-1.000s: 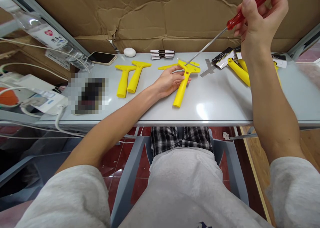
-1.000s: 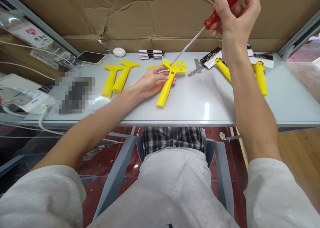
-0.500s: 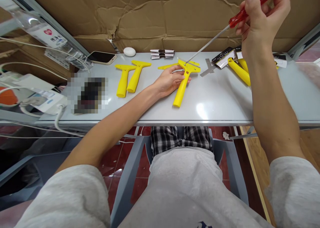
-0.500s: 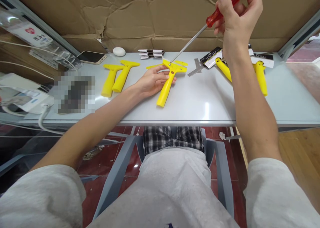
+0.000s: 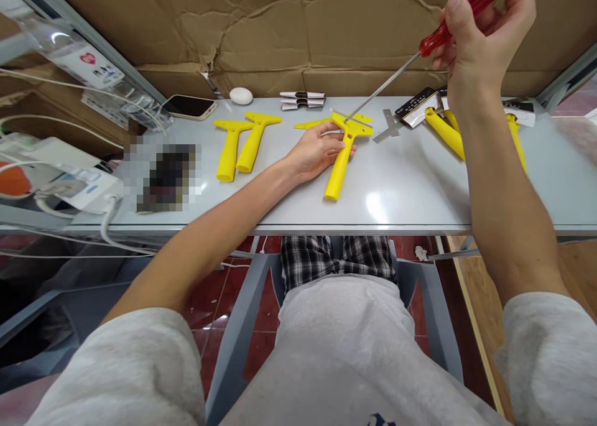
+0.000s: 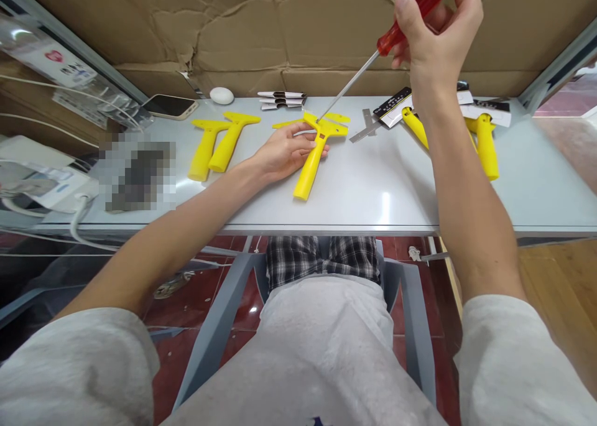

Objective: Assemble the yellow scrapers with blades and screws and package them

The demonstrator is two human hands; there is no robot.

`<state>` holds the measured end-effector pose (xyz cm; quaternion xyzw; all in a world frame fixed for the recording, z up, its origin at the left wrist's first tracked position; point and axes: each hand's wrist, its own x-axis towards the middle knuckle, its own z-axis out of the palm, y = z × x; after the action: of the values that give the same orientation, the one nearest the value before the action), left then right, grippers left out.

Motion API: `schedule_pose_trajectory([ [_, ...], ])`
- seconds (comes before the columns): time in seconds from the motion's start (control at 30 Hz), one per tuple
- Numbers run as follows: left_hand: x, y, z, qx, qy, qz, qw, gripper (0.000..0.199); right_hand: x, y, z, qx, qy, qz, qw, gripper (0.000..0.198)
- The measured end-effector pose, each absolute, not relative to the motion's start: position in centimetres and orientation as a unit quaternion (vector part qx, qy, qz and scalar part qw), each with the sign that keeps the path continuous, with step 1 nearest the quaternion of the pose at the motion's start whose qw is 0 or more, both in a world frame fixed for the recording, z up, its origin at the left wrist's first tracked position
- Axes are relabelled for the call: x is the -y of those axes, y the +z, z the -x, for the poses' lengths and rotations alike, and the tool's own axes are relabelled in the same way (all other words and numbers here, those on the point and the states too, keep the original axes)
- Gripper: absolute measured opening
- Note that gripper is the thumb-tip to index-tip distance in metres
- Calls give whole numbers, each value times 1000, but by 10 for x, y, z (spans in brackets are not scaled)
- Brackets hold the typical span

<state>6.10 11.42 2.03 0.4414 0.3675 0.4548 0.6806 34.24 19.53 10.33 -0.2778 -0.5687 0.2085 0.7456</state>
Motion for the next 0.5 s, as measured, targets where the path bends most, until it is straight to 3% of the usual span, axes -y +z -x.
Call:
schedule_pose_trajectory([
  [0.1,-114,20,-62,-372,459,-443,674,40,-166,103,-334,628,277,349,638,85],
  [0.17,-114,20,-62,-376,465,-445,667,38,-153,103,-327,639,297,351,617,82],
  [0.4,-114,19,-65,-389,478,-428,661,28,-166,112,-320,664,266,297,633,95],
  [0.5,-112,19,-68,-395,484,-427,654,30,-178,114,-319,650,144,251,703,68],
])
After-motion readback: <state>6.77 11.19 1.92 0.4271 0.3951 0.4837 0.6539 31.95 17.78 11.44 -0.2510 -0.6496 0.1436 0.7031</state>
